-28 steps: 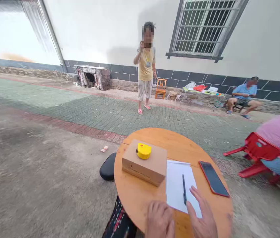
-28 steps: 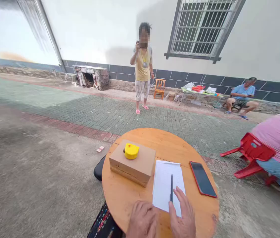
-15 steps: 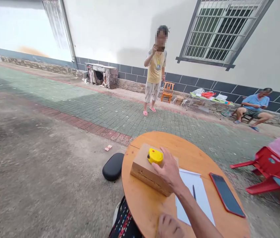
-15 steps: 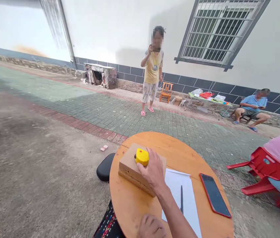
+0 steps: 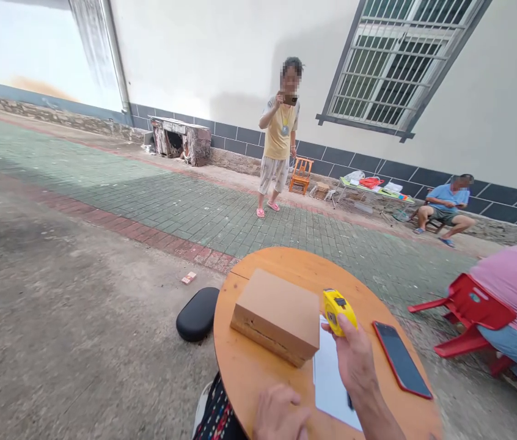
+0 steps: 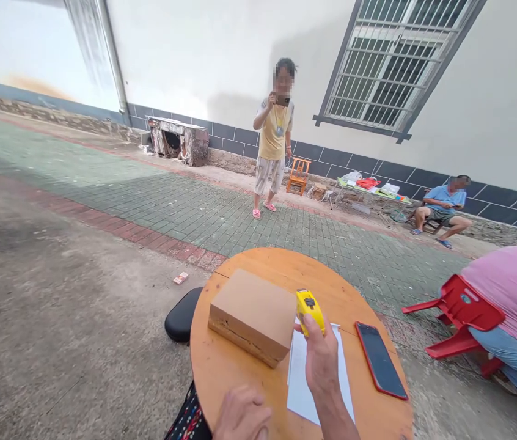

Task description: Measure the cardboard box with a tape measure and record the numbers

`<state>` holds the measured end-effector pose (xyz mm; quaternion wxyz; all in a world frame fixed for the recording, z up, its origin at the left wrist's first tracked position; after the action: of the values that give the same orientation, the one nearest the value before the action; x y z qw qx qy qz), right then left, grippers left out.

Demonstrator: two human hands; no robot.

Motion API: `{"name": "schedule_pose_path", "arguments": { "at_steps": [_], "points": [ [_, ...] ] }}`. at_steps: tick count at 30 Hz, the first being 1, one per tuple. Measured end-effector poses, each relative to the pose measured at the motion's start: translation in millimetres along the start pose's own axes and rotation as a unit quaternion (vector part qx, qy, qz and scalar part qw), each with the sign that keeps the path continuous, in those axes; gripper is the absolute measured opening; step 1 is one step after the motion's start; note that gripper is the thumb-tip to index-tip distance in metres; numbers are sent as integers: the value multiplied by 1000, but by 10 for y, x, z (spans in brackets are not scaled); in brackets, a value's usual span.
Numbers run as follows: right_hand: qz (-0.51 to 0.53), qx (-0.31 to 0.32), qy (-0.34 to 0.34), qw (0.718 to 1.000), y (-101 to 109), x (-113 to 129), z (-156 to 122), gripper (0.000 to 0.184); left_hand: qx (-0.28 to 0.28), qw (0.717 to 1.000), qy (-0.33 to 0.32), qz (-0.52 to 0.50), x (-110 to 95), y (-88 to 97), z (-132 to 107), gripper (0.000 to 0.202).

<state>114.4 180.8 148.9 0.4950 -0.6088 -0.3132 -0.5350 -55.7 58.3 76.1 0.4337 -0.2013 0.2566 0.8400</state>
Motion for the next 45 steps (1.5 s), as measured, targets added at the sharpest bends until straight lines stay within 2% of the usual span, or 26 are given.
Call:
{"name": "schedule_pose_path", "arguments": {
  "at_steps": [1, 2, 3, 4, 5, 6, 8, 9, 11, 13, 17, 21, 24, 28, 30, 32, 34, 35, 37, 39, 41, 43, 45],
  "points": [
    [29, -26, -12, 999, 111, -2, 2, 47, -30, 999, 28, -3, 143, 250, 224, 26],
    [55, -49, -24, 997, 196, -21, 8, 48, -54, 994, 91, 0, 366, 465, 458, 28],
    [77, -67, -39, 994, 248, -57, 19, 49, -55, 983, 177, -2, 639, 606, 678, 34],
    [95, -78, -57, 991, 267, -110, 31, 51, -36, 960, 277, -22, 929, 662, 856, 43],
    [110, -82, -76, 988, 256, -174, 44, 53, 2, 926, 373, -61, 1185, 631, 984, 51],
    [122, -83, -94, 985, 225, -242, 56, 54, 34, 910, 406, -82, 1327, 584, 1128, 56],
    [140, -80, -114, 980, 142, -341, 73, 54, 101, 887, 431, -130, 1456, 424, 1325, 53],
    [149, -79, -112, 979, 111, -355, 75, 53, 132, 882, 427, -153, 1453, 348, 1375, 52],
    [174, -73, -88, 978, 93, -313, 51, 48, 181, 869, 415, -198, 1386, 254, 1362, 49],
    [212, -53, -62, 974, 132, -233, -31, 43, 202, 863, 404, -226, 1315, 277, 1245, 53],
    [265, -46, -92, 959, 360, -277, -348, 43, 167, 871, 411, -209, 1339, 488, 860, 72],
    [260, -76, -114, 956, 542, -465, -592, 40, 160, 877, 414, -183, 1349, 463, 544, 75],
    [270, -84, -117, 952, 534, -523, -623, 37, 156, 886, 406, -157, 1334, 377, 513, 71],
    [279, -72, -122, 950, 532, -439, -630, 40, 187, 886, 393, -161, 1303, 332, 584, 67],
    [275, -64, -115, 952, 608, -365, -696, 42, 156, 898, 395, -117, 1301, 487, 592, 67],
    [254, -38, -104, 961, 703, -293, -818, 45, 97, 909, 403, -51, 1246, 744, 547, 65],
    [206, 17, -102, 973, 753, -234, -985, 48, 65, 908, 414, -18, 1075, 946, 456, 57],
    [177, 49, -105, 977, 755, -205, -1074, 50, 77, 903, 422, -31, 947, 973, 408, 52],
    [121, 120, -116, 979, 701, -136, -1232, 55, 156, 870, 451, -124, 621, 844, 313, 47],
    [60, 205, -130, 968, 569, -50, -1347, 62, 251, 801, 496, -221, 261, 615, 227, 50],
    [-20, 296, -133, 946, 408, 32, -1419, 66, 293, 736, 540, -285, -12, 439, 199, 52],
    [-107, 360, -123, 918, 301, 78, -1456, 64, 322, 693, 560, -320, -177, 311, 188, 50],
    [-171, 390, -113, 898, 269, 81, -1479, 61, 345, 668, 568, -333, -238, 233, 127, 48]
  ]
}}
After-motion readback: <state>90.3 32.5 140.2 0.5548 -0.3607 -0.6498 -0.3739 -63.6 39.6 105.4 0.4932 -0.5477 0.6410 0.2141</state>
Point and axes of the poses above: each hand's wrist, its own z-axis towards the middle knuckle, its own y-axis out of the back of the hand, x = y × z, the point moved 8 cm from there along z, towards the middle knuckle, and after that the axes turned 2 degrees about y, right-handed, at the moved point
